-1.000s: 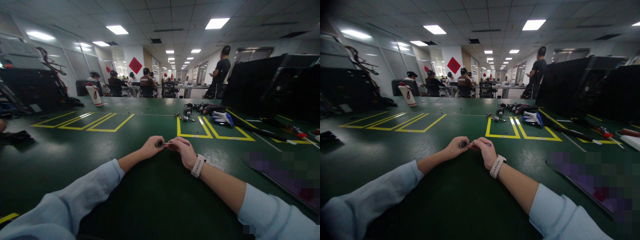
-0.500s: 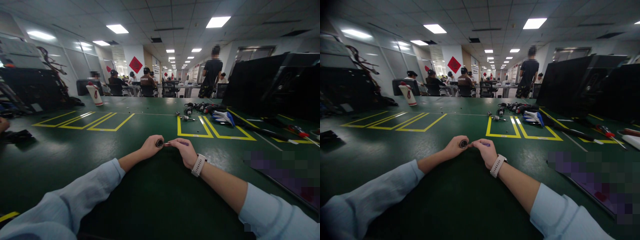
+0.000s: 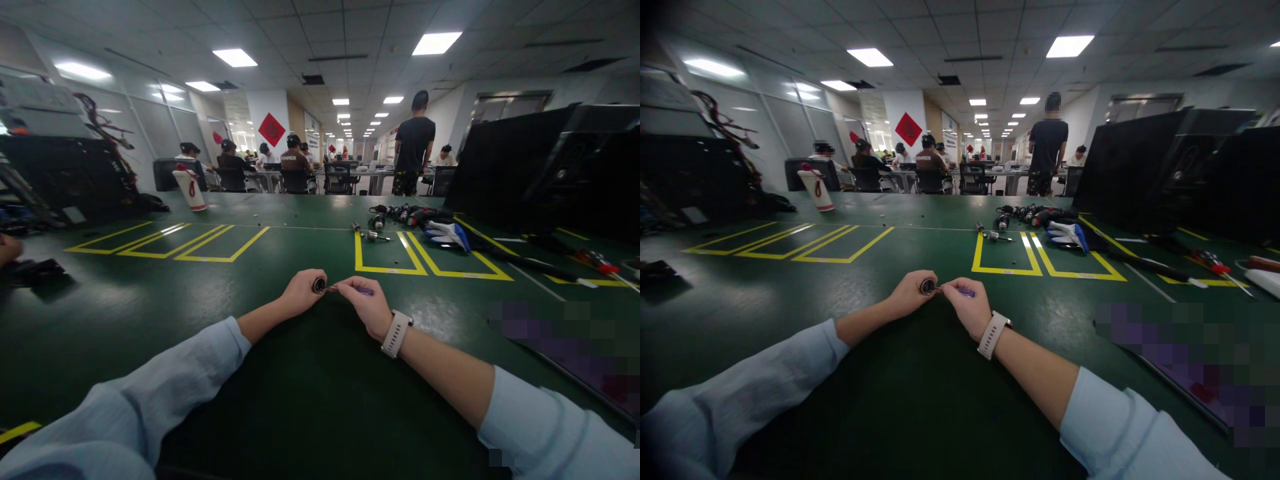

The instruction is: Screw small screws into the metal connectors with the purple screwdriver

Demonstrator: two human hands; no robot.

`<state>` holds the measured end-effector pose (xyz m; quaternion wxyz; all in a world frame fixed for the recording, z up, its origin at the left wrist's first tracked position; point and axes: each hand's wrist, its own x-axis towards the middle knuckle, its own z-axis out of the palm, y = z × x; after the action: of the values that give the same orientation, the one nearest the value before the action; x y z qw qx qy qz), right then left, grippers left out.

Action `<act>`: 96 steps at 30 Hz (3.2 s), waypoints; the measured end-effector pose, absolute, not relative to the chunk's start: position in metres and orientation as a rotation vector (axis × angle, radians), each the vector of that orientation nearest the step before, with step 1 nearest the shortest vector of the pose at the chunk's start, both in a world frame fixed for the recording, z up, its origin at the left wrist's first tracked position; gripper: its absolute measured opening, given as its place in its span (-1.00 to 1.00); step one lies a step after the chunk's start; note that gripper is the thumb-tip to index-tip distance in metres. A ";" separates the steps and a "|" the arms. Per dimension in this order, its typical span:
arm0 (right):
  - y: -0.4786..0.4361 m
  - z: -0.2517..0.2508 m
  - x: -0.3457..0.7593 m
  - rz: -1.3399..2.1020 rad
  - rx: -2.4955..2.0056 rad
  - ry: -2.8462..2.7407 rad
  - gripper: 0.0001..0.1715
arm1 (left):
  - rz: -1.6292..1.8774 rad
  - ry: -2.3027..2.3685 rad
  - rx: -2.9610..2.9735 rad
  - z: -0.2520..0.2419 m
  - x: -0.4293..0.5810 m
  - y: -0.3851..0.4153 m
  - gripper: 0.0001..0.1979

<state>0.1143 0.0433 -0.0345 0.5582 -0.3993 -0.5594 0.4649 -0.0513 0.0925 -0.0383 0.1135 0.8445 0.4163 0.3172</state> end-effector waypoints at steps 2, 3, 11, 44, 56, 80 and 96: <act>0.042 -0.033 0.114 1.125 -0.940 -1.315 -0.87 | 0.929 1.220 2.483 -0.038 -0.051 0.092 -0.95; 0.042 -0.032 0.115 1.152 -0.927 -1.296 -0.87 | 0.929 1.216 2.483 -0.038 -0.052 0.092 -0.96; 0.050 -0.035 0.120 1.290 -0.842 -1.219 -0.90 | 0.943 1.108 2.392 -0.043 -0.055 0.097 -0.91; 0.035 -0.030 0.113 1.028 -0.876 -1.431 -0.81 | 1.012 1.344 2.465 -0.038 -0.053 0.092 -0.92; 0.043 -0.032 0.115 1.259 -0.839 -1.260 -0.86 | 1.083 1.168 2.343 -0.039 -0.053 0.093 -0.91; 0.044 -0.032 0.118 1.366 -0.795 -1.203 -0.86 | 1.059 1.156 2.410 -0.039 -0.054 0.093 -0.95; 0.032 -0.033 0.113 0.765 -0.859 -1.613 -0.85 | 0.976 1.377 2.636 -0.036 -0.052 0.089 -0.92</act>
<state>0.1128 0.0319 -0.0327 0.5482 -0.3627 -0.6809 0.3230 -0.0522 0.0893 -0.0356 0.0057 0.8423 0.4398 0.3117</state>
